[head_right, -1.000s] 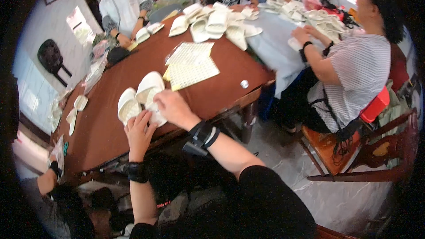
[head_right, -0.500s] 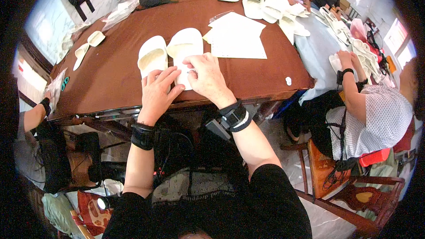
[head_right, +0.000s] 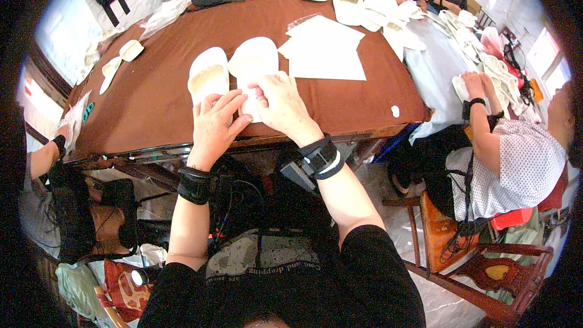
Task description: Applying size labels to the insoles of finished slippers.
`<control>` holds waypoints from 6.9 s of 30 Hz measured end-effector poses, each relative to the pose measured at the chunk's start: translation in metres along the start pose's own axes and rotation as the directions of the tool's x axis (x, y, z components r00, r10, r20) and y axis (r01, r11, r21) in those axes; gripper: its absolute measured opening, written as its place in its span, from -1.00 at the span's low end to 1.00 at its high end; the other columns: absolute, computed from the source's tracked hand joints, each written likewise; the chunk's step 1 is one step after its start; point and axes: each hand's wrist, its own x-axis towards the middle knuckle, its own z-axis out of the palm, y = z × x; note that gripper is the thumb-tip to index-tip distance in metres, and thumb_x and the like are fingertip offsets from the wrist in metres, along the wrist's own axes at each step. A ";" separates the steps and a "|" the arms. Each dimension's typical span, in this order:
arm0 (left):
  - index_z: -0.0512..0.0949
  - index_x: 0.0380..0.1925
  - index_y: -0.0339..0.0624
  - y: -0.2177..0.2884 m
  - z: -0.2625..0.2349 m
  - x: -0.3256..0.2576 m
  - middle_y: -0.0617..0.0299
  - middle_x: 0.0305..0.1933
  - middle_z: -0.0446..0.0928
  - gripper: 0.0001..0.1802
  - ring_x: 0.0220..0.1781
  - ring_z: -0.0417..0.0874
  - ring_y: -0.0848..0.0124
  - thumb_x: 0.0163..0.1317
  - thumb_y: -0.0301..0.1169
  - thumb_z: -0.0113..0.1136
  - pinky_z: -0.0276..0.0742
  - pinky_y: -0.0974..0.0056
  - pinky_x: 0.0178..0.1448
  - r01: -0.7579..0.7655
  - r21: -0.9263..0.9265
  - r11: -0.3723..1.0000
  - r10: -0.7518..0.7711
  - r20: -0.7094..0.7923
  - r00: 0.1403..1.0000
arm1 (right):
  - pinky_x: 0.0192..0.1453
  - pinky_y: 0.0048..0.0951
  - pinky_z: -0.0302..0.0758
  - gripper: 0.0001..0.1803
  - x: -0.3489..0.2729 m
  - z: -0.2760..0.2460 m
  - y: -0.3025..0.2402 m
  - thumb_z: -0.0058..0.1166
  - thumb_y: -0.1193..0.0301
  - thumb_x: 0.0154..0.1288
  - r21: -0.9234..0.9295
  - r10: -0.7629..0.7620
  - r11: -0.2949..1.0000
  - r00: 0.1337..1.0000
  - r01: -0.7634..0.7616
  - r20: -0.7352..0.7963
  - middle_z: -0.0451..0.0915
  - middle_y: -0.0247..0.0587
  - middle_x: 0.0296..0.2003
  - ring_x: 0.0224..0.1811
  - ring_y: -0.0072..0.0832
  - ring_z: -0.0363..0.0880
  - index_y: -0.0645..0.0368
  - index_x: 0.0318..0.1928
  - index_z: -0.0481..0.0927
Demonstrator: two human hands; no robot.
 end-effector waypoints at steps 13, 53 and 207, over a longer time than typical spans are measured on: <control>0.60 0.03 0.03 -0.001 0.000 -0.001 0.40 0.18 0.53 -0.55 0.10 0.45 0.22 0.13 -0.13 0.29 0.25 0.07 0.25 0.012 -0.001 1.000 -0.012 0.012 1.000 | 0.09 -0.22 0.35 -0.70 0.000 0.001 0.001 0.03 0.54 0.07 0.067 0.056 0.996 0.998 -0.057 0.021 0.57 -0.22 -0.31 -0.08 -0.22 0.44 0.12 -0.12 0.58; 0.60 0.02 0.03 -0.002 0.001 -0.001 0.42 0.16 0.53 -0.55 0.08 0.46 0.22 0.13 -0.12 0.30 0.25 0.09 0.24 0.002 -0.001 1.000 -0.002 0.003 1.000 | 0.07 -0.18 0.37 -0.74 0.001 0.004 0.004 0.04 0.54 0.12 0.091 0.019 0.996 1.000 -0.018 -0.012 0.56 -0.11 -0.24 -0.07 -0.15 0.44 0.14 -0.12 0.56; 0.57 -0.01 0.01 -0.004 0.000 -0.002 0.43 0.10 0.56 -0.53 0.06 0.46 0.24 0.08 -0.10 0.34 0.25 0.09 0.20 0.025 -0.066 0.998 -0.026 -0.020 0.999 | 0.02 -0.16 0.42 -0.86 0.057 -0.016 0.002 -0.05 0.56 0.26 0.021 -0.186 0.980 0.863 0.199 0.469 0.55 -0.05 -0.25 -0.07 -0.06 0.47 0.18 -0.19 0.52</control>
